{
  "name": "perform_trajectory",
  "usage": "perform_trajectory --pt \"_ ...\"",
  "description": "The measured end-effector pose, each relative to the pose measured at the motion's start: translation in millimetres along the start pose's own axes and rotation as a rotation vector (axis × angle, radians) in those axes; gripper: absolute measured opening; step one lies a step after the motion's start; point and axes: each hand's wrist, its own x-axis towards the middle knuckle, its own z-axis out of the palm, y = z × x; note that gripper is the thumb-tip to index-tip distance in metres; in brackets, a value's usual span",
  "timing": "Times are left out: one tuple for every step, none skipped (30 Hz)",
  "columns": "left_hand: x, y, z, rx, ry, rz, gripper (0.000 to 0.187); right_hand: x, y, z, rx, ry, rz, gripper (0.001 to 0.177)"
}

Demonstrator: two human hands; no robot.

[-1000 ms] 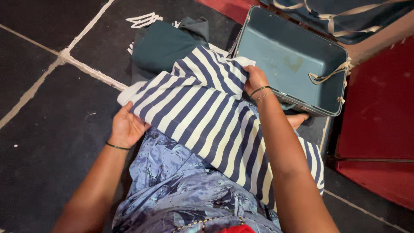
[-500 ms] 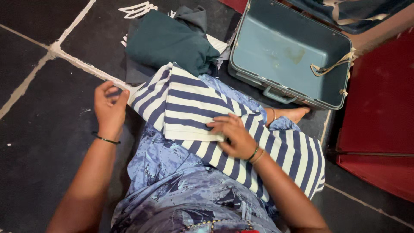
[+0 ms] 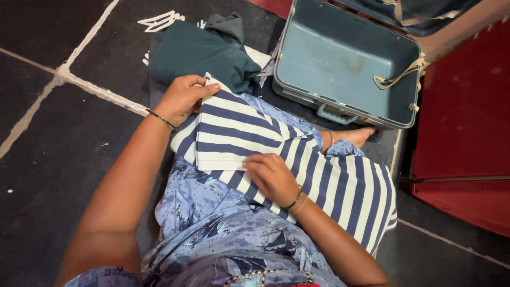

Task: The person sits on the floor and folds several pieces of clothing, including a dark blue shirt, a striped shirt, and dark pants. They place the folded items into a light blue suitcase, then remove them to refold and rearrange them before placing them back inside.

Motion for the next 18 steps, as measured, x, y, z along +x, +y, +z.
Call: perform_trajectory --pt "3 0 1 -0.005 0.003 -0.005 0.022 1 -1 1 -0.051 0.037 0.001 0.033" --pt "6 -2 3 -0.01 0.006 -0.009 0.02 2 -3 1 -0.101 0.073 0.002 0.037" --pt "8 -3 2 -0.016 0.014 -0.014 0.019 4 -3 0 -0.149 0.107 -0.001 0.041" --pt "9 -4 -1 -0.036 0.004 -0.052 0.018 6 0 -2 -0.184 0.106 -0.006 0.047" --pt "9 -6 -3 -0.058 -0.008 -0.093 0.017 7 4 -6 -0.22 0.101 -0.009 0.055" --pt "8 -8 -6 -0.081 -0.019 -0.134 0.016 6 8 -8 -0.255 0.097 -0.012 0.062" --pt "5 -12 -8 -0.151 -0.055 -0.111 0.017 5 11 -7 -0.264 0.065 -0.013 0.059" --pt "1 -16 -12 -0.221 -0.091 -0.088 0.018 3 13 -4 -0.273 0.032 -0.013 0.057" --pt "-4 -21 -15 -0.289 -0.127 -0.062 0.019 0 14 -1 -0.282 0.002 -0.016 0.055" --pt "-11 -28 -17 -0.322 -0.127 -0.031 0.023 -6 14 -1 -0.275 0.027 -0.042 0.052" --pt "-19 -34 -18 -0.355 -0.126 -0.001 0.027 -13 12 -3 -0.267 0.052 -0.066 0.05" --pt "-22 -37 -21 -0.388 -0.126 0.029 0.032 -16 12 -5 -0.258 0.078 -0.09 0.047" --pt "-24 -38 -25 -0.416 -0.158 0.027 0.033 -16 13 -6 -0.26 0.056 -0.073 0.046" --pt "-26 -38 -28 -0.443 -0.191 0.025 0.033 -13 12 -8 -0.261 0.033 -0.055 0.045" --pt "-30 -37 -29 -0.472 -0.225 0.018 0.034 -11 9 -10 -0.261 0.009 -0.034 0.044" --pt "-33 -34 -29 -0.423 -0.149 -0.065 0.03 -8 5 -10 -0.249 0.013 -0.046 0.048" --pt "-31 -26 -29 -0.373 -0.074 -0.141 0.028 -4 2 -11 -0.241 0.02 -0.064 0.052" --pt "-30 -19 -28 -0.323 0.002 -0.215 0.028 0 0 -12 -0.232 0.027 -0.081 0.058"
